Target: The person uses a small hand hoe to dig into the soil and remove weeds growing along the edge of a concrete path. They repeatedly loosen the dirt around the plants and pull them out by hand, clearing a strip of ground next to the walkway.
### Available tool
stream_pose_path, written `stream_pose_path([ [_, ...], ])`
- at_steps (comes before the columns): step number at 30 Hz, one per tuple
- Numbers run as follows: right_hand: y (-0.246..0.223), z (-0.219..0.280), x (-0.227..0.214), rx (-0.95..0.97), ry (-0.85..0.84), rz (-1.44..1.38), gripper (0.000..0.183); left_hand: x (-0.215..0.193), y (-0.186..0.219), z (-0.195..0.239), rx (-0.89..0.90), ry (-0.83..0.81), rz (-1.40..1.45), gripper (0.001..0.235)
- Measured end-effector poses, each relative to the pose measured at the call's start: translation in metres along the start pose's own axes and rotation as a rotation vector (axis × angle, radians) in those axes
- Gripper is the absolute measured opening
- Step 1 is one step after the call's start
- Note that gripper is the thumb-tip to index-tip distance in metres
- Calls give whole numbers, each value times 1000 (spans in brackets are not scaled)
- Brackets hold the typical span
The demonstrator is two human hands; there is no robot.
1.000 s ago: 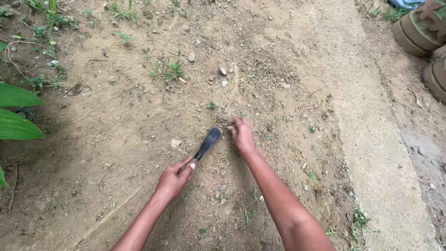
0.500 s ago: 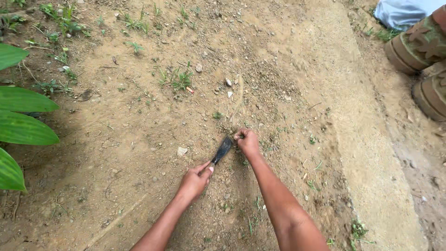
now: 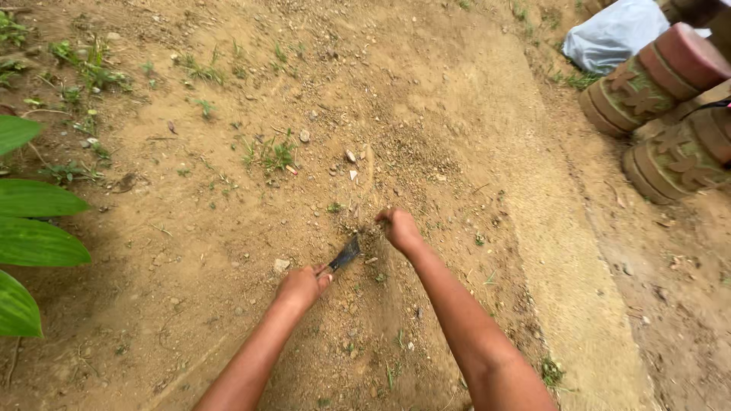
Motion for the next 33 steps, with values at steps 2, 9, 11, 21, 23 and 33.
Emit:
stream_pose_path([
  [2,-19,-1,1,151,-195,45,19,-5,-3,-6,103,57,-47,43],
  [9,-4,2,6,-186,-213,141,42,2,3,0,274,152,-327,47],
  [11,-5,-17,6,-237,-256,229,46,-1,11,18,177,89,-249,47],
  [21,-27,-22,29,-174,-301,-101,37,58,7,47,-270,158,389,47],
  [23,-13,-25,31,210,-299,-519,34,84,4,29,-226,229,514,47],
  [33,9,-54,88,-37,-502,-361,42,193,12,12,-194,479,767,51],
])
Point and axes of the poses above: each hand's wrist, its own z-axis away from the middle knuckle, its own x-axis out of the palm, y = z × x, the point moved 2 cm from there along -z, towards the middle knuckle, and after that the axes turned 6 degrees about z, right-handed, at the moved point
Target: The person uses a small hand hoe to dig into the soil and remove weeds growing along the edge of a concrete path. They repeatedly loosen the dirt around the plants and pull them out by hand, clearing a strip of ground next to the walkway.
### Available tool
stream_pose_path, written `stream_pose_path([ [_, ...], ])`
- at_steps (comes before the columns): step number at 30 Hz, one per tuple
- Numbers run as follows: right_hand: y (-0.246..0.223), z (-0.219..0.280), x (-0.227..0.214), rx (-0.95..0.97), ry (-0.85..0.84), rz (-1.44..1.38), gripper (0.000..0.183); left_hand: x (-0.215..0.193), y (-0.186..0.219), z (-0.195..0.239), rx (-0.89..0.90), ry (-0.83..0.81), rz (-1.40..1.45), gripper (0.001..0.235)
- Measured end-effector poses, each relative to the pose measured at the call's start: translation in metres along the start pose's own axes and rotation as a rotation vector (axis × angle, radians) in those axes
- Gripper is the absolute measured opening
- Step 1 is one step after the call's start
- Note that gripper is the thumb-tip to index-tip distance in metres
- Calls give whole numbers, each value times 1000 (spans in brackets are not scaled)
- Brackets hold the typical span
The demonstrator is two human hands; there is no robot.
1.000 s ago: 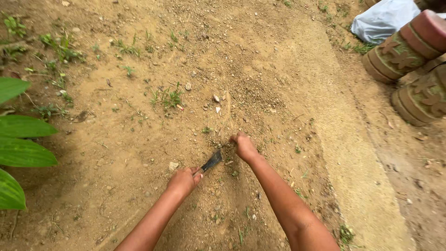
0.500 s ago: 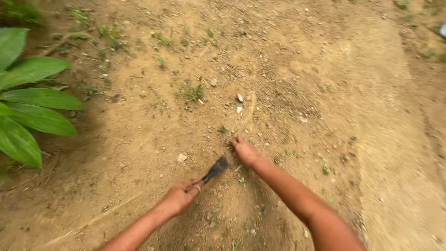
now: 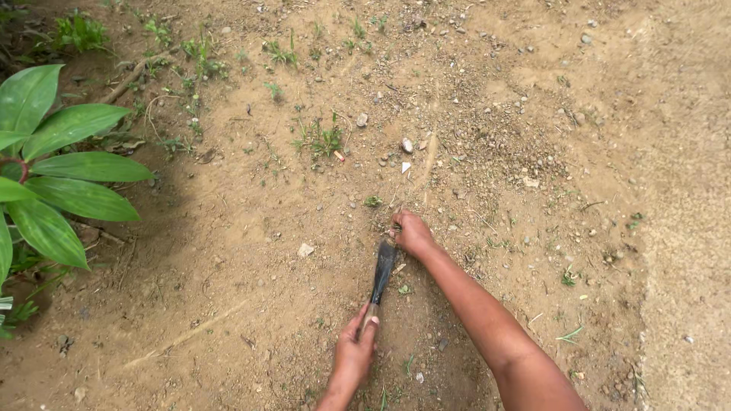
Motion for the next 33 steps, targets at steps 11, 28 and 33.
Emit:
stream_pose_path([
  [11,26,-17,23,-316,265,166,35,14,-4,12,485,143,-220,50],
  [28,-56,23,-9,-272,212,386,29,5,33,10,-52,-51,199,50],
  [33,-39,10,1,-60,57,229,7,2,14,43,-41,24,181,49],
])
Point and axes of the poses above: each hand's wrist, its own z-axis away from the middle knuckle, its own x-axis out of the palm, y = z × x, the point moved 2 cm from there along -z, towards the middle knuckle, and after that the axes turned 6 degrees about z, right-handed, at the moved point
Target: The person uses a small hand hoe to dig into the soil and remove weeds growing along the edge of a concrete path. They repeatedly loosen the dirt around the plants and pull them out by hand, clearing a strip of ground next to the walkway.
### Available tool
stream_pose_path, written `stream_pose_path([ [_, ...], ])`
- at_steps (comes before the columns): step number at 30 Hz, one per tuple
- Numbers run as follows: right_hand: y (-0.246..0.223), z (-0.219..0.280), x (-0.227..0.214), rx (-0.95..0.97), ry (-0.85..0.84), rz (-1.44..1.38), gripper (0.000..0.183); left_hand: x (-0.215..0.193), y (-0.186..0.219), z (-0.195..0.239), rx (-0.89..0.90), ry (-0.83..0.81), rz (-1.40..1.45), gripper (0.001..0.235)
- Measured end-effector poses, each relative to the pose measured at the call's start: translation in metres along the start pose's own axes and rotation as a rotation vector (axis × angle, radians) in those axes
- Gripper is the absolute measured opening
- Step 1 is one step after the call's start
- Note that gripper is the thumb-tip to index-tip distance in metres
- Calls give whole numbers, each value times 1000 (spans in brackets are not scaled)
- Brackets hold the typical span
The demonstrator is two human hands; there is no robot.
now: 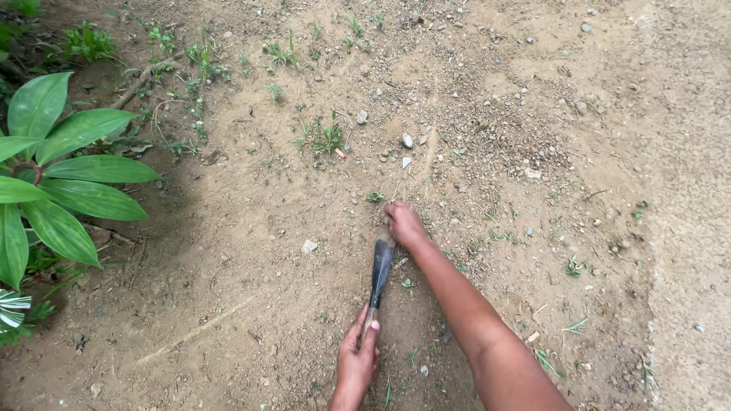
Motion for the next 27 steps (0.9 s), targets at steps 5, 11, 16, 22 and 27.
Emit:
stream_pose_path([
  [5,13,-4,14,84,49,-714,15,5,9,-48,63,-34,-36,49],
  [11,3,9,-19,57,84,-232,5,9,-9,-36,108,12,-50,52],
  [16,-12,23,-13,-5,16,-117,21,-2,-15,-7,-28,49,51,55],
  [22,10,-1,-4,-23,137,-344,29,13,54,-35,45,35,-149,53],
  [27,-5,3,-44,237,56,-462,18,18,57,-18,30,-6,-59,55],
])
Point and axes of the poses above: each hand's wrist, its own z-axis away from the middle knuckle, its own x-axis out of the palm, y = z × x, the point moved 2 cm from there along -z, towards the middle knuckle, and after that the axes turned 6 degrees about z, right-handed, at the moved point
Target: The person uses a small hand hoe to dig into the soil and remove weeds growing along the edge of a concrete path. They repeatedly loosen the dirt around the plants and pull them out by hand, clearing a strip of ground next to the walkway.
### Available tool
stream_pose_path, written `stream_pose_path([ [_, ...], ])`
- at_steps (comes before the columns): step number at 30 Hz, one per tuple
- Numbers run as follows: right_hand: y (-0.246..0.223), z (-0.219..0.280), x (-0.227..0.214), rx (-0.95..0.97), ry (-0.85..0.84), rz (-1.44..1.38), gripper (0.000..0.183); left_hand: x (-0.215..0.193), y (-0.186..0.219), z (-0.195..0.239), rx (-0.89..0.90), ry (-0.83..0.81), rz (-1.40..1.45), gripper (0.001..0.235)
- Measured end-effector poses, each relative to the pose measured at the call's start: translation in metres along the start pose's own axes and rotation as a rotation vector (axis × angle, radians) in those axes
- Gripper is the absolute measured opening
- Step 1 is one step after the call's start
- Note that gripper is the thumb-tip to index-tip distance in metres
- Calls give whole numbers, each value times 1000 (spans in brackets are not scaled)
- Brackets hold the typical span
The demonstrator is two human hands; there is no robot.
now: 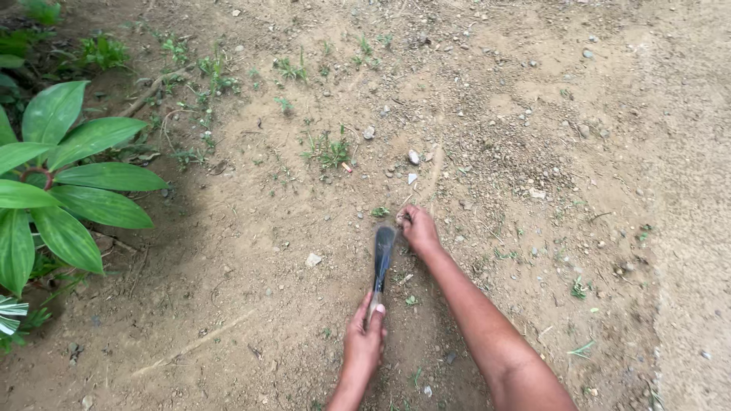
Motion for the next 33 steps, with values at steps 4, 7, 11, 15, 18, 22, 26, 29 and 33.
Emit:
stream_pose_path([
  [4,-28,4,12,-139,88,269,34,1,7,-26,-60,7,110,53],
  [7,-35,-7,24,-280,140,365,41,1,9,-38,-10,-12,101,54],
  [11,-15,-41,50,-259,103,352,23,-3,-8,-20,-82,6,126,55],
  [15,22,-72,71,-358,234,-35,7,1,-2,-38,-47,27,83,54],
  [18,37,-85,83,-329,218,-110,5,3,-9,-48,12,41,71,54],
  [22,38,-93,82,-371,240,-109,6,1,-21,-40,186,64,98,56],
  [26,36,-85,81,-388,287,-75,8,-6,12,-32,39,118,-241,50],
  [29,28,-78,76,-233,192,-64,5,-20,34,-12,80,127,-411,49],
  [33,31,-71,38,-185,54,-80,11,-38,53,-16,327,148,-817,48],
])
Point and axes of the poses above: each hand's wrist, its own z-axis away from the middle knuckle, its own x-axis out of the palm, y = z × x, the point moved 2 cm from there along -z, towards the middle knuckle, and after that the axes turned 6 degrees about z, right-handed, at the moved point
